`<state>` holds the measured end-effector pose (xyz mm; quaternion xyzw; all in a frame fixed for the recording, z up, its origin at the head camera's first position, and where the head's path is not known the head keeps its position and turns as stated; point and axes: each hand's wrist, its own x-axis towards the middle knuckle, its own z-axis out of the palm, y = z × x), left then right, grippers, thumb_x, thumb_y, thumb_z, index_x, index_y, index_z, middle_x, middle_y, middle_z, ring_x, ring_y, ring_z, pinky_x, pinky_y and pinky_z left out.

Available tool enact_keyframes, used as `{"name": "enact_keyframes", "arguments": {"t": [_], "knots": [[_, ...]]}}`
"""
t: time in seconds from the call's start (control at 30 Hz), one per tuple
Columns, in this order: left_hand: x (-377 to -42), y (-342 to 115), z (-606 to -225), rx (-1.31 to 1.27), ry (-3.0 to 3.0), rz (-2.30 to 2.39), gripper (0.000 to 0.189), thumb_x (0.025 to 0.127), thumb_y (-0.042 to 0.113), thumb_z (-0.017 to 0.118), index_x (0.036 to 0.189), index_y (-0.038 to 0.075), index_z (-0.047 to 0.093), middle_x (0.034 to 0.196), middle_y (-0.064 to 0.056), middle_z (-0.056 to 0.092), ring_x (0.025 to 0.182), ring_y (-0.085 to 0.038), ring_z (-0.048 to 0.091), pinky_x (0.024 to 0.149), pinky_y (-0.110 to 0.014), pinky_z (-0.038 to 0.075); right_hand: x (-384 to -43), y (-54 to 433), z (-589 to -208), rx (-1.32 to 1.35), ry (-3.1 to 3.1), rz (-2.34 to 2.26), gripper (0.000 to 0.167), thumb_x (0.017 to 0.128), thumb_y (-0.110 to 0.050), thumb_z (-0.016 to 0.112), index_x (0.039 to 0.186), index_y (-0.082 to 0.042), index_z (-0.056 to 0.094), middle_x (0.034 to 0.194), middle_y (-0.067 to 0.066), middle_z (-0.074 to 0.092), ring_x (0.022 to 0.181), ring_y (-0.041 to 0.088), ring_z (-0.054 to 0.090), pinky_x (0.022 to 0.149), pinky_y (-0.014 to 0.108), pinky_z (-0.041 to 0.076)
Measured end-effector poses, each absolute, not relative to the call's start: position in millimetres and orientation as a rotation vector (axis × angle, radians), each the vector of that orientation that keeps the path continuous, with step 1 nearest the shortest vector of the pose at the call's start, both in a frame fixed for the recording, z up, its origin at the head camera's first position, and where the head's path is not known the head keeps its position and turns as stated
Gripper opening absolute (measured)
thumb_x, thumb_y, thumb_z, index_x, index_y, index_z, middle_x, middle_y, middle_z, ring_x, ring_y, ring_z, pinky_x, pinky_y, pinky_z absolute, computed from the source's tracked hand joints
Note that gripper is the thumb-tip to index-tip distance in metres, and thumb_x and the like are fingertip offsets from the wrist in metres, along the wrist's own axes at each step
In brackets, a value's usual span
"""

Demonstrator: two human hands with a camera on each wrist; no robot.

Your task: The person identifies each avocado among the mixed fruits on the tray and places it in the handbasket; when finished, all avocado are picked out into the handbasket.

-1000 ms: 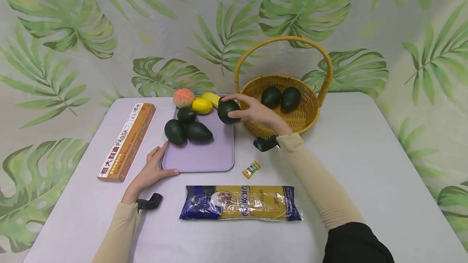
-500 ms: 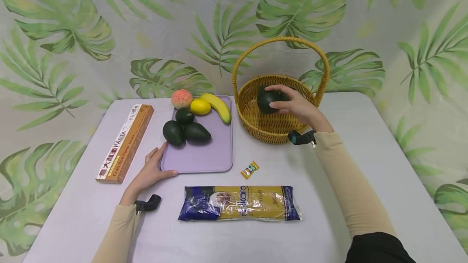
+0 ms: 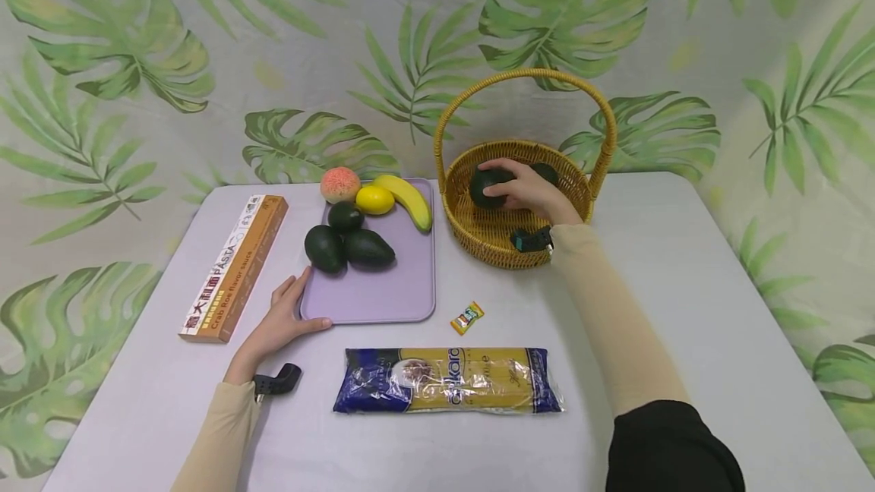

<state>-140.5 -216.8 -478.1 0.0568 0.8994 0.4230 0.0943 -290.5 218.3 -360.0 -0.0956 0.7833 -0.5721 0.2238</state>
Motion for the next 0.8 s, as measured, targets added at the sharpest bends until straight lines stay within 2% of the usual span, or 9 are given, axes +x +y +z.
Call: {"name": "enact_keyframes", "arguments": {"t": [0.1,0.2,0.3,0.47,0.57,0.67,0.8], "knots": [[-140.7,-216.8,-478.2,0.171,2.670,1.253,0.109,0.077,0.032,0.081,0.153,0.003,0.008,0.157,-0.020,0.010,0.141,-0.037,-0.007,0.107,-0.064,0.009,-296.9,210.0,-363.2,-0.249,2.172,-1.537,0.055,0.097,-0.014,0.058,0.147,-0.012,0.035,0.147,0.016,0.026,0.078,0.020,0.053,0.072,0.035,0.049],[-140.8,-216.9,-478.0,0.176,2.671,1.251,0.109,0.077,0.032,0.081,0.153,0.003,0.008,0.157,-0.020,0.010,0.141,-0.037,-0.006,0.107,-0.064,0.008,-302.4,202.1,-366.7,-0.247,2.182,-1.504,0.054,0.097,-0.014,0.057,0.147,-0.011,0.035,0.147,0.016,0.027,0.074,0.019,0.048,0.066,0.033,0.046],[-141.0,-217.1,-478.0,0.179,2.673,1.256,0.109,0.077,0.032,0.081,0.153,0.003,0.008,0.157,-0.020,0.010,0.141,-0.036,-0.006,0.108,-0.063,0.008,-307.5,195.2,-369.6,-0.252,2.185,-1.482,0.053,0.098,-0.011,0.055,0.147,-0.009,0.034,0.146,0.018,0.027,0.079,0.021,0.047,0.070,0.037,0.046],[-141.3,-217.1,-478.1,0.178,2.674,1.262,0.109,0.077,0.031,0.081,0.153,0.002,0.009,0.157,-0.020,0.011,0.141,-0.037,-0.006,0.108,-0.063,0.008,-314.4,189.8,-375.0,-0.214,2.142,-1.410,0.057,0.097,-0.003,0.051,0.149,-0.008,0.029,0.149,0.020,0.021,0.091,0.033,0.051,0.088,0.049,0.043],[-141.5,-216.6,-478.2,0.178,2.670,1.262,0.109,0.077,0.031,0.081,0.153,0.003,0.009,0.157,-0.020,0.011,0.141,-0.037,-0.006,0.107,-0.064,0.009,-315.5,191.1,-377.2,-0.206,2.111,-1.366,0.060,0.097,-0.001,0.051,0.151,-0.007,0.026,0.149,0.022,0.021,0.100,0.040,0.051,0.096,0.053,0.040],[-141.7,-216.1,-478.4,0.177,2.668,1.266,0.109,0.076,0.031,0.081,0.153,0.003,0.009,0.157,-0.019,0.012,0.141,-0.037,-0.006,0.107,-0.064,0.009,-313.6,195.5,-376.8,-0.226,2.095,-1.371,0.061,0.097,-0.003,0.051,0.151,-0.008,0.024,0.147,0.024,0.023,0.110,0.046,0.048,0.098,0.053,0.039],[-141.9,-216.2,-478.8,0.172,2.668,1.265,0.109,0.076,0.031,0.081,0.153,0.003,0.009,0.157,-0.020,0.011,0.141,-0.037,-0.005,0.107,-0.065,0.009,-306.8,205.8,-372.5,-0.271,2.081,-1.429,0.061,0.098,-0.004,0.051,0.152,-0.006,0.022,0.153,0.021,0.015,0.119,0.048,0.044,0.100,0.054,0.038]]}}
